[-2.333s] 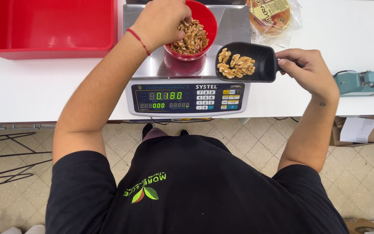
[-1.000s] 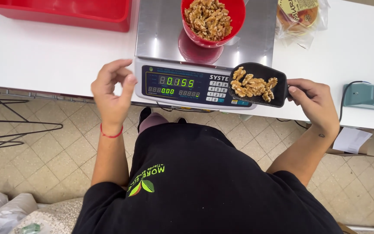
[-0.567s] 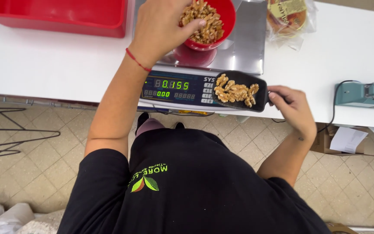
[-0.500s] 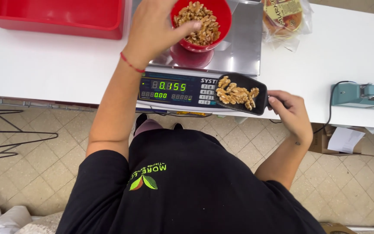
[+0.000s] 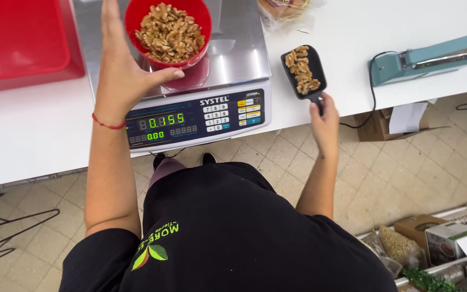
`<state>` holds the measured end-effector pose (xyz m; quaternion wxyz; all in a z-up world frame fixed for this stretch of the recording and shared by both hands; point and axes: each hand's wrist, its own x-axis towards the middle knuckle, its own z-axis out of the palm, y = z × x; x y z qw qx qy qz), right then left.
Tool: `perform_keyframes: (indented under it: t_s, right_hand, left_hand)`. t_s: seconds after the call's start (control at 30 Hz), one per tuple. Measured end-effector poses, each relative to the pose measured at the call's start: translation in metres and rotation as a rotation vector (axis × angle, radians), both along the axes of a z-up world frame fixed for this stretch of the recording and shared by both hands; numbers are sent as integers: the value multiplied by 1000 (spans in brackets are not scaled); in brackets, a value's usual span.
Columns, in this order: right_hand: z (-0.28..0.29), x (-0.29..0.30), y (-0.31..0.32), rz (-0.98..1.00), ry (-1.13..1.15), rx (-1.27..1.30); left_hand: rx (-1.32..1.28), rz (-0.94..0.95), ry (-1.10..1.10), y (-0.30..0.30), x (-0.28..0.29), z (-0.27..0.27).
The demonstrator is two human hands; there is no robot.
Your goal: Measuring and weighing walnuts from a bulk bag into a bowl using a scoop and a digital scale at a service counter.
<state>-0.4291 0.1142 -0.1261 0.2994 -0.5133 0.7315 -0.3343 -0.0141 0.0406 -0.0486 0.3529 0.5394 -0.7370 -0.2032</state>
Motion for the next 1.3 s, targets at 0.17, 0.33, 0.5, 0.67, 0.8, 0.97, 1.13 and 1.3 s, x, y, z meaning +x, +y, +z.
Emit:
perform_keyframes:
  t_s: [0.17,0.33,0.5,0.67,0.8,0.97,1.13,1.3]
  right_hand:
    - [-20,17,0,-20,-140,0]
    - [-53,17,-3,38,-54,-54]
    - [-33,28,4,55,37,5]
    - [9,36,3,3,422,-130]
    - [45,72,-26,133,231,-443]
    - [72,145,-78,688,101,-423]
    - [89,189,-92,746,19,-292]
    - [100,221,-79,782,-188,-406]
  left_hand:
    - [-3,-61,93,1,-1,-1]
    - [-23,-83,117,2,-3,0]
    - [14,-97,146,3,-2,2]
    - [57,-132,191,-1,5,-5]
    - [75,-143,266,-8,7,-18]
    - [25,-233,370,-15,11,-31]
    - [-60,-141,419,-12,4,-28]
    - [-99,-1,446,21,22,-8]
